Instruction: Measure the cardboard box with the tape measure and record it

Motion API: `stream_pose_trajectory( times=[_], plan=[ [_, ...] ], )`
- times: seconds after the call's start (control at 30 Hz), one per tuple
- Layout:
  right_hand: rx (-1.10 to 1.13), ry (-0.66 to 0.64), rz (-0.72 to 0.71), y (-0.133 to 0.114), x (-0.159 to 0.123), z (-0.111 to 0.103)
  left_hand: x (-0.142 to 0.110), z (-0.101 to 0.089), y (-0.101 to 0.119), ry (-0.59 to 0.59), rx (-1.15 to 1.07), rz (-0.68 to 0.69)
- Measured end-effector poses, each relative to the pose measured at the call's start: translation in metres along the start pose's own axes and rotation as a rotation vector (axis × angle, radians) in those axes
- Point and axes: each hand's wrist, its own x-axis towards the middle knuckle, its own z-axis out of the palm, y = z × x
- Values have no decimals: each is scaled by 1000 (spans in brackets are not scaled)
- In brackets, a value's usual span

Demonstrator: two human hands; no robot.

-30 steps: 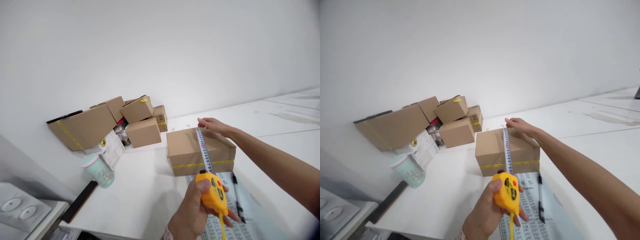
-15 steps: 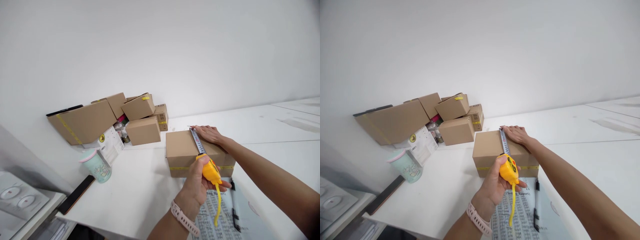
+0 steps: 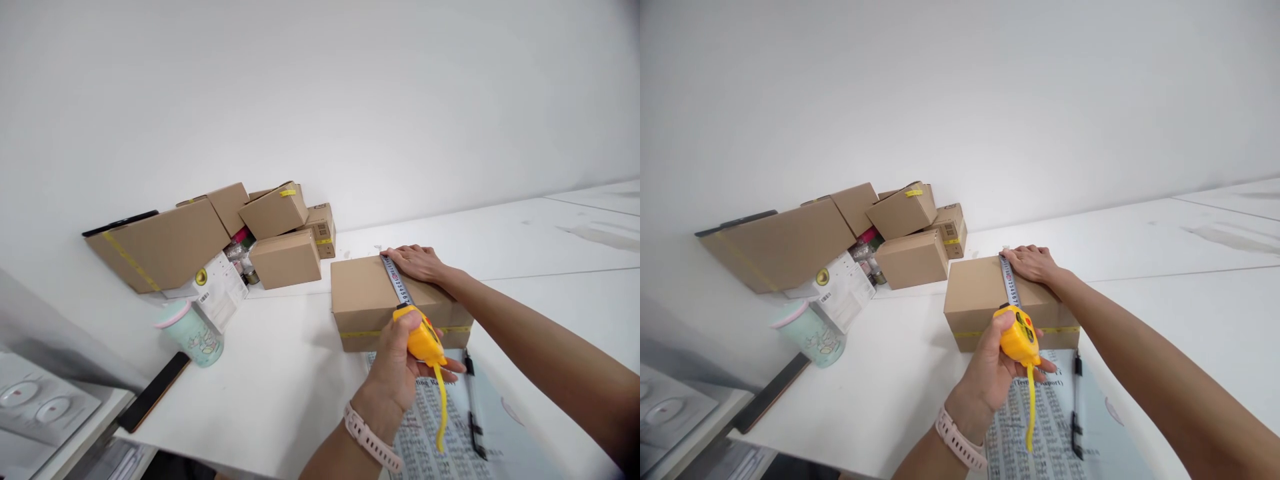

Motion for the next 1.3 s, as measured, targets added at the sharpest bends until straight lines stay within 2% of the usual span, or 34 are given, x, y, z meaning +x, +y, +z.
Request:
stream_pose_trajectory(
  times=[0.2,0.3,0.37,0.43,0.5,0.57,0.67,0.73,0.8,0.9,1.0,1.1,1.2,1.3],
  plan=[
    [-94,30,-36,-5,-2,2,2,1,-1,-21,11,20],
    [-74,64,-45,-10,-7,-8,-7,0,5,-55,42,37],
    [75,193,-41,-9,-17,-21,-22,-7,12,-86,101,115],
    [314,408,-6,-1,-33,-36,-43,-21,18,-75,182,250],
    [516,602,80,13,-57,-44,-62,-41,21,29,260,406],
    [610,664,206,30,-86,-42,-73,-64,19,191,322,518],
    [629,454,329,47,-126,-24,-72,-93,11,353,357,517],
    [650,285,333,49,-143,-11,-62,-103,7,363,347,454],
    [677,192,298,43,-149,-6,-52,-106,10,327,341,425],
    [671,211,261,24,-142,-18,-40,-99,30,265,355,475],
    [633,265,243,4,-125,-43,-36,-86,60,223,381,544],
    [593,256,283,-8,-108,-63,-35,-77,84,221,398,556],
    [545,246,366,-8,-95,-69,-35,-76,90,234,400,527],
    [514,230,361,-1,-89,-62,-34,-79,87,238,393,518]
  ],
)
